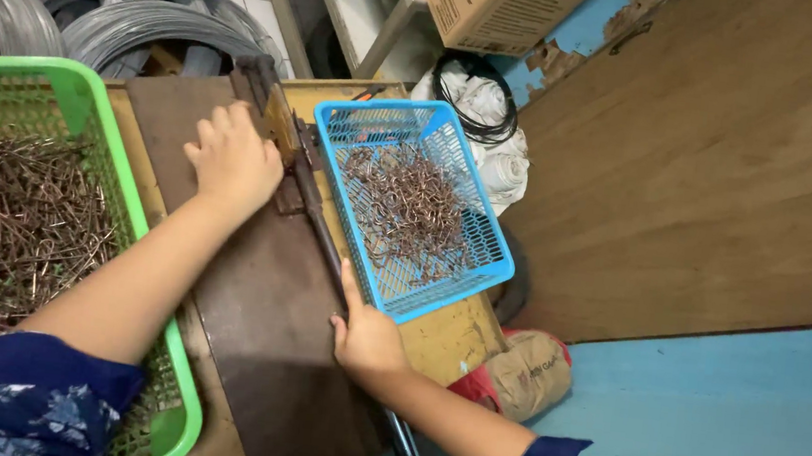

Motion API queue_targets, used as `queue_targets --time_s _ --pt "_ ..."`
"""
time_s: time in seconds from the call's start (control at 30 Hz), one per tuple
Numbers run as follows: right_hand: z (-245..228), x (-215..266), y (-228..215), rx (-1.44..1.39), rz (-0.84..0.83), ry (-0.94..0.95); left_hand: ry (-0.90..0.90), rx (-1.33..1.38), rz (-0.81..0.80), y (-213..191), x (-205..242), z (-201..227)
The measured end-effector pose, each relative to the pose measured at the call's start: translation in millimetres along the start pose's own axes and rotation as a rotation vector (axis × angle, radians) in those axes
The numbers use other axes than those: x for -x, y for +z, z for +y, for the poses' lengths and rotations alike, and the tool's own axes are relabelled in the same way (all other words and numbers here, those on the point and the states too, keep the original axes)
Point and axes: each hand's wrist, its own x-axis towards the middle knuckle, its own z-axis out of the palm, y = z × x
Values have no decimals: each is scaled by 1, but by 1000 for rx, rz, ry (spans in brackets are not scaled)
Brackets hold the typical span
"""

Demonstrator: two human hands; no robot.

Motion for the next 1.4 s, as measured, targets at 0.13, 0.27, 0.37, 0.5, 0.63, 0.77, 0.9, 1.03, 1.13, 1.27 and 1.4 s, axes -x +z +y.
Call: queue_targets --time_s 0.13,0.27,0.37,0.5,0.63,0.77,0.9,1.03,1.13,1.27,1.4 --pt "4 -4 9 17 5 11 93 -77 -117 39 -15 -26" --pt "10 -10 13 -10 11 25 93 -99 -42 33 -16 -24" --pt "4 -5 9 -35 2 35 81 -131 -64 20 -8 -25" --pt "2 -4 2 -39 -1 57 23 -164 -127 -4 -5 -11" --pt "-9 2 -10 -19 -32 82 -25 -192 -162 -5 -11 -13" --pt "-15 9 -29 -36 -91 94 -17 -251 -209 0 -17 -15" --pt "-27 19 -60 -33 -161 119 15 -277 -366 -2 -22 -12" --pt "-31 19 -86 8 -186 131 32 -322 -446 -6 -33 -8" --pt "-40 26 -127 81 -197 128 71 -430 -570 2 -34 -6" --pt "-60 36 -183 149 -217 26 164 -489 -729 -18 -3 8" --pt "-60 39 -193 156 -178 7 177 -555 -773 -18 18 2"
